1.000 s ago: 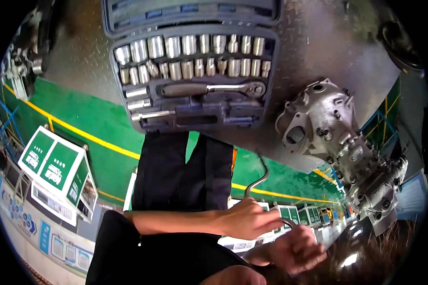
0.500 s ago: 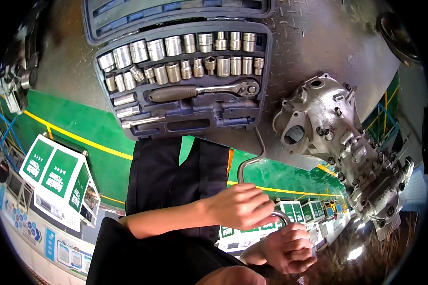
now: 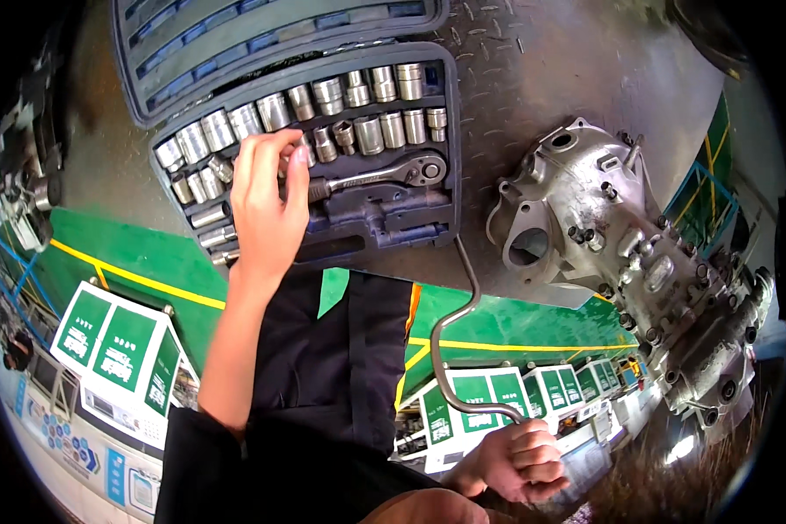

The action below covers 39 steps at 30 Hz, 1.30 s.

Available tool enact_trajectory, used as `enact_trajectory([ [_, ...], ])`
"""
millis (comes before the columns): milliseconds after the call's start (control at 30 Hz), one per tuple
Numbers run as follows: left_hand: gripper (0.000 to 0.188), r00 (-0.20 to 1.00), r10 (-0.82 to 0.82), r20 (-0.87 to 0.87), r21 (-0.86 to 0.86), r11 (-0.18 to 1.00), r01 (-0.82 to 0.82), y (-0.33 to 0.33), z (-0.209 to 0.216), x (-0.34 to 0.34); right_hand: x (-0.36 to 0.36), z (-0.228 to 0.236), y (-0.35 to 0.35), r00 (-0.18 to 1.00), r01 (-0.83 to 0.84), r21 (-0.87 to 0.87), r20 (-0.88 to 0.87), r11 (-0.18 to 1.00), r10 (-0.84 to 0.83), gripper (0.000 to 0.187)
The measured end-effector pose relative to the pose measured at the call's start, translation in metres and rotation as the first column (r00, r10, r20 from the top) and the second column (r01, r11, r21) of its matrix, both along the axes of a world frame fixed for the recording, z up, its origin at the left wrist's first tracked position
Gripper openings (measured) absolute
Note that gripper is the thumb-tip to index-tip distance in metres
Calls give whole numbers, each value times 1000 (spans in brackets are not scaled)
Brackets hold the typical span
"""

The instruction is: The person disassembles a mechanical component by loosening bolts using a speed handle wrench with a socket, removing a bracket, and unthreading bolts by hand.

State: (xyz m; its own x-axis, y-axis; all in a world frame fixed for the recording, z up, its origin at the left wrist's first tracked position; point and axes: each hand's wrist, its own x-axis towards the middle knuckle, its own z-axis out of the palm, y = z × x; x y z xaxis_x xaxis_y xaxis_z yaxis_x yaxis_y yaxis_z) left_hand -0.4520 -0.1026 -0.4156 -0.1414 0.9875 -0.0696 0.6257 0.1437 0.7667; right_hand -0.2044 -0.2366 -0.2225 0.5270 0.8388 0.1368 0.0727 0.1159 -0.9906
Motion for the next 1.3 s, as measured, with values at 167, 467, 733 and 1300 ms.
enact_trajectory([
  [167, 4, 967, -246, -73, 80, 965, 251, 12, 1, 27, 7, -1, -9, 997, -50, -1, 50, 999, 50, 51],
  [467, 5, 930, -357, -92, 119, 923, 366, 49, -16, 66, 24, -2, -46, 998, 22, -25, 51, 999, -21, 46],
  [733, 8, 930, -365, -46, 49, 929, 367, 10, -9, 68, 36, -2, -43, 1000, 10, 21, 3, 1000, -10, 41],
  [1300, 51, 850, -425, -311, -160, 905, 394, 0, 3, 47, 37, 10, -25, 987, -103, 57, -116, 993, 109, 44],
])
